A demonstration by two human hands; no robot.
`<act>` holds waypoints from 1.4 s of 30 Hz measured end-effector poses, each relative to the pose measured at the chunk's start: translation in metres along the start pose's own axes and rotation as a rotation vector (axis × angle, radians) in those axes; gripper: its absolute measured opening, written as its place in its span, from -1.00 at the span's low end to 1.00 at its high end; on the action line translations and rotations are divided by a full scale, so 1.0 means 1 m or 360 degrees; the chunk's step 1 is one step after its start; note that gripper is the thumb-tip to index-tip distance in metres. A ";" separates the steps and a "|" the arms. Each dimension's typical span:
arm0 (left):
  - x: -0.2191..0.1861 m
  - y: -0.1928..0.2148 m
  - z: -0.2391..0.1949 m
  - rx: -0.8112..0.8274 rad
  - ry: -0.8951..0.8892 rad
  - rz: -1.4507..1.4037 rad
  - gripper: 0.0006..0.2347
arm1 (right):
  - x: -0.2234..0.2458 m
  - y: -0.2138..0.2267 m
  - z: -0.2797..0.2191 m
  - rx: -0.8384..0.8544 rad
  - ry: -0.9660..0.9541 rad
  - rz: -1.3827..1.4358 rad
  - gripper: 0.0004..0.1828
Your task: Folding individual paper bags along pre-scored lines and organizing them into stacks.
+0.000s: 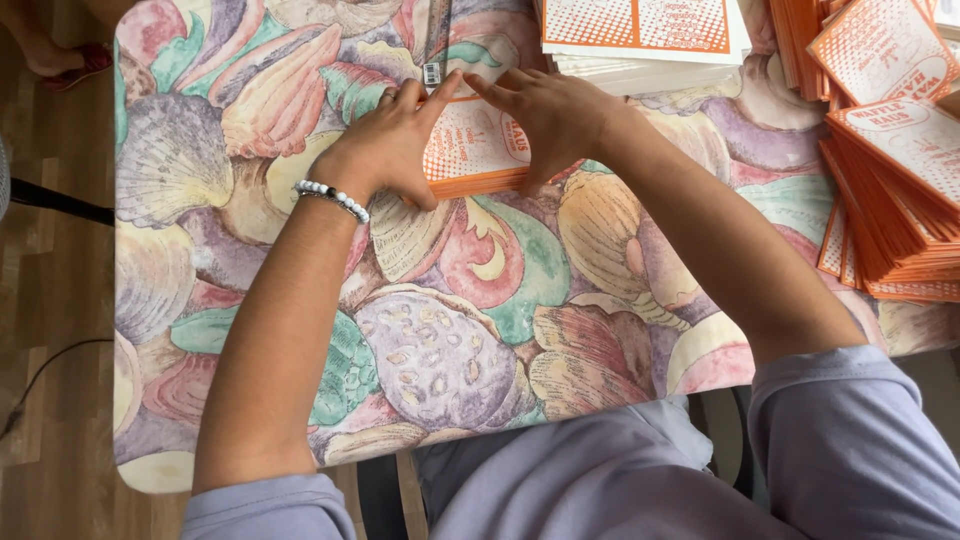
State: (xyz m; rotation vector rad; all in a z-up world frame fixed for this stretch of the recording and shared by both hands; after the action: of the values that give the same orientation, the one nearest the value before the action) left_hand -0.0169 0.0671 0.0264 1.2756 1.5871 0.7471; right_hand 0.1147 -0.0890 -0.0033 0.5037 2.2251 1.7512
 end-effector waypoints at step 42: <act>-0.079 -0.125 -0.027 -0.1180 -0.1151 -0.0545 -0.72 | -0.220 -0.104 -0.382 -0.1579 -0.1229 -0.0226 -0.82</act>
State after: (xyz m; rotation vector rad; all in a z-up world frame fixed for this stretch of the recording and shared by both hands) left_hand -0.0882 -0.0405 -0.0509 0.5864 0.7771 0.4910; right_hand 0.1453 -0.5408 -0.0154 0.5925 0.7303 1.8609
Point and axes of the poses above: each hand's wrist, its own z-axis towards the middle knuckle, its own y-axis out of the back of the hand, x = y × z, the point moved 2 cm from there along z, towards the middle knuckle, and after that the axes turned 9 degrees about -y, right-handed, at the moved point
